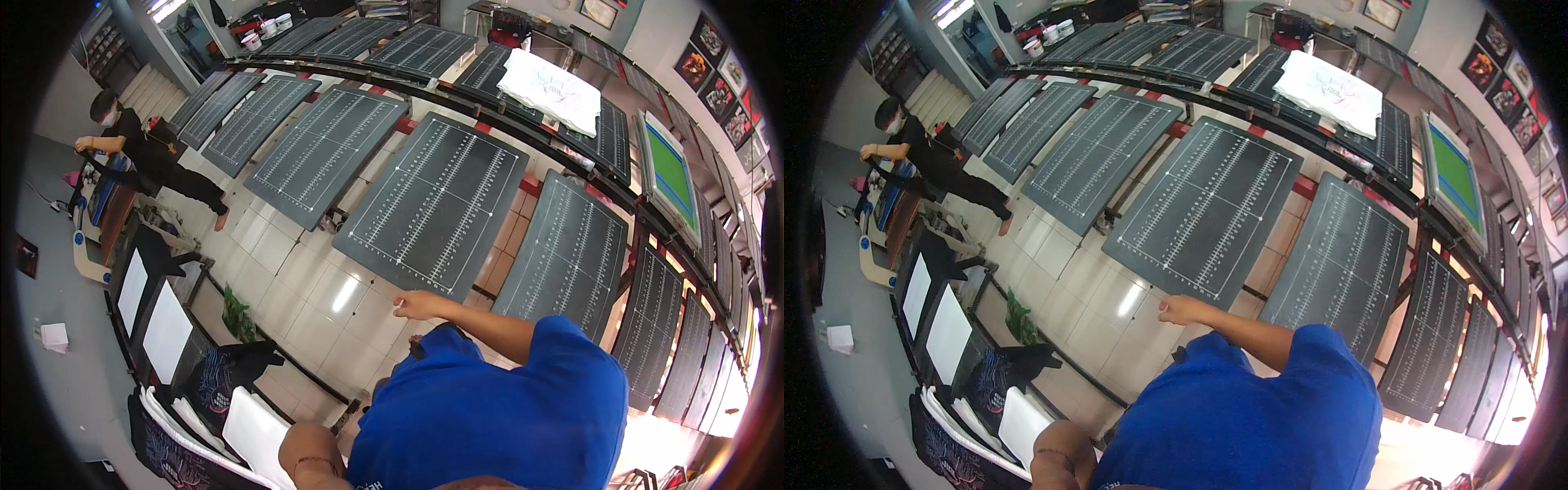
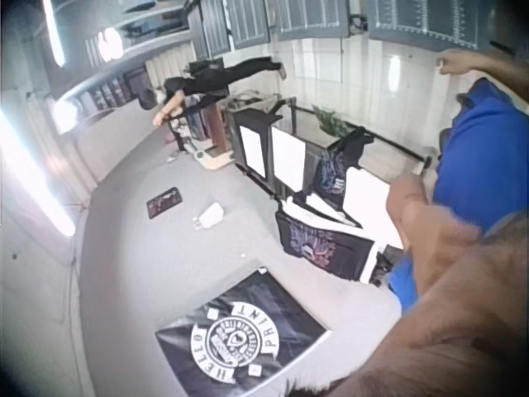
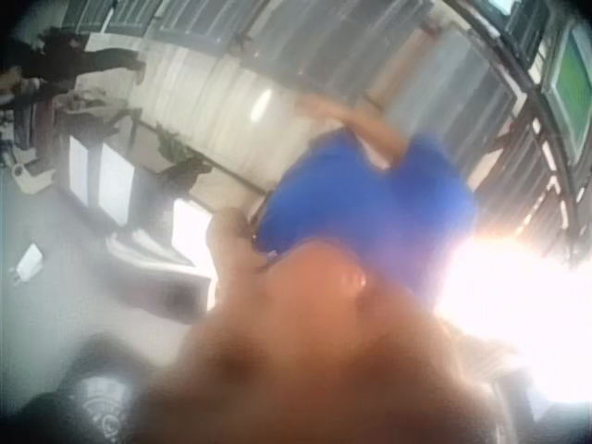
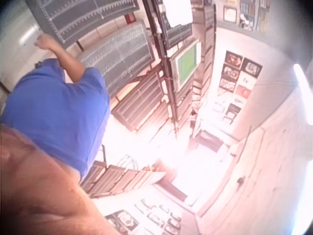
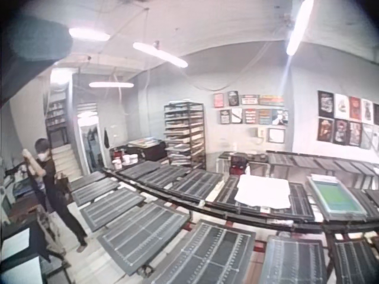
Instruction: The person repeatedly picks up white t-shirts with a printed design from a table, folds them by hand, and stacks them. The person also handles a black t-shirt with a similar design, folding it and placing it on the stack.
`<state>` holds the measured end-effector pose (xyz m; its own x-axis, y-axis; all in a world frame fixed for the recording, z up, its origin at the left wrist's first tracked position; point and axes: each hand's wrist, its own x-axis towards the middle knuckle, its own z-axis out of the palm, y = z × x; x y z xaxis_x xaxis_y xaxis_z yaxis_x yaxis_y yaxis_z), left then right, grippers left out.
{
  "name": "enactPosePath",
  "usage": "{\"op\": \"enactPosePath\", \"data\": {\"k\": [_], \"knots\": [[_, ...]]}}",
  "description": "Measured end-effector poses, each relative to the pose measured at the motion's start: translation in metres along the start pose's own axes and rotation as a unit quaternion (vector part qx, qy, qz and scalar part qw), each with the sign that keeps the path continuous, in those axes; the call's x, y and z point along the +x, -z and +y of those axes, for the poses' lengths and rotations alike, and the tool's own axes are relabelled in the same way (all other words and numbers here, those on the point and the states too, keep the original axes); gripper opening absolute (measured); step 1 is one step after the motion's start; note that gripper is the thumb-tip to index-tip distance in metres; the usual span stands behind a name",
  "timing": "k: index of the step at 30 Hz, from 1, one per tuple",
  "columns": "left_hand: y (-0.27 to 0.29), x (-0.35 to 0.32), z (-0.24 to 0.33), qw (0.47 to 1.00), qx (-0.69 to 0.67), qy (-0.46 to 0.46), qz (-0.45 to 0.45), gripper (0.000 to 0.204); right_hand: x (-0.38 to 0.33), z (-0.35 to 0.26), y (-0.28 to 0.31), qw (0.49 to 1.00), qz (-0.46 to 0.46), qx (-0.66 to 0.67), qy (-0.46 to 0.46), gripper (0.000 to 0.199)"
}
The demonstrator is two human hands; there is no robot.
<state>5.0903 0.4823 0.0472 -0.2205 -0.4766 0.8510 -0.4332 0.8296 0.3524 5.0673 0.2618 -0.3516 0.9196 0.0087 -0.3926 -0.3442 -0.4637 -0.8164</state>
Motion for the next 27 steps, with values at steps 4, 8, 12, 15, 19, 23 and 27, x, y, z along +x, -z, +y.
{"op": "enactPosePath", "data": {"k": [4, 8, 12, 15, 19, 23, 27], "knots": [[0.037, -0.050, -0.061, 0.976, -0.052, 0.154, -0.145, 0.049, 0.023, -0.008, -0.002, 0.989, -0.043, 0.127, -0.053, 0.045], [0.021, -0.069, -0.107, 0.981, 0.065, 0.179, -0.040, 0.039, 0.063, -0.057, -0.017, 0.976, -0.152, 0.151, -0.050, 0.044], [0.030, -0.056, -0.139, 0.991, 0.105, 0.080, -0.016, 0.029, 0.145, -0.122, -0.018, 0.966, -0.252, 0.046, -0.037, 0.045], [0.078, -0.065, -0.150, 0.993, 0.100, 0.060, -0.005, 0.029, 0.225, -0.168, -0.023, 0.949, -0.308, -0.064, 0.026, 0.044], [0.162, -0.094, -0.145, 0.989, 0.129, 0.064, 0.028, 0.029, 0.300, -0.274, -0.041, 0.918, -0.337, -0.188, 0.095, 0.044], [0.244, -0.133, -0.121, 0.981, 0.167, 0.075, 0.069, 0.029, 0.375, -0.340, -0.094, 0.854, -0.398, -0.270, 0.200, 0.046], [0.314, -0.179, -0.075, 0.957, 0.228, 0.102, 0.147, 0.028, 0.402, -0.407, -0.195, 0.814, -0.520, -0.200, 0.167, 0.045]]}}
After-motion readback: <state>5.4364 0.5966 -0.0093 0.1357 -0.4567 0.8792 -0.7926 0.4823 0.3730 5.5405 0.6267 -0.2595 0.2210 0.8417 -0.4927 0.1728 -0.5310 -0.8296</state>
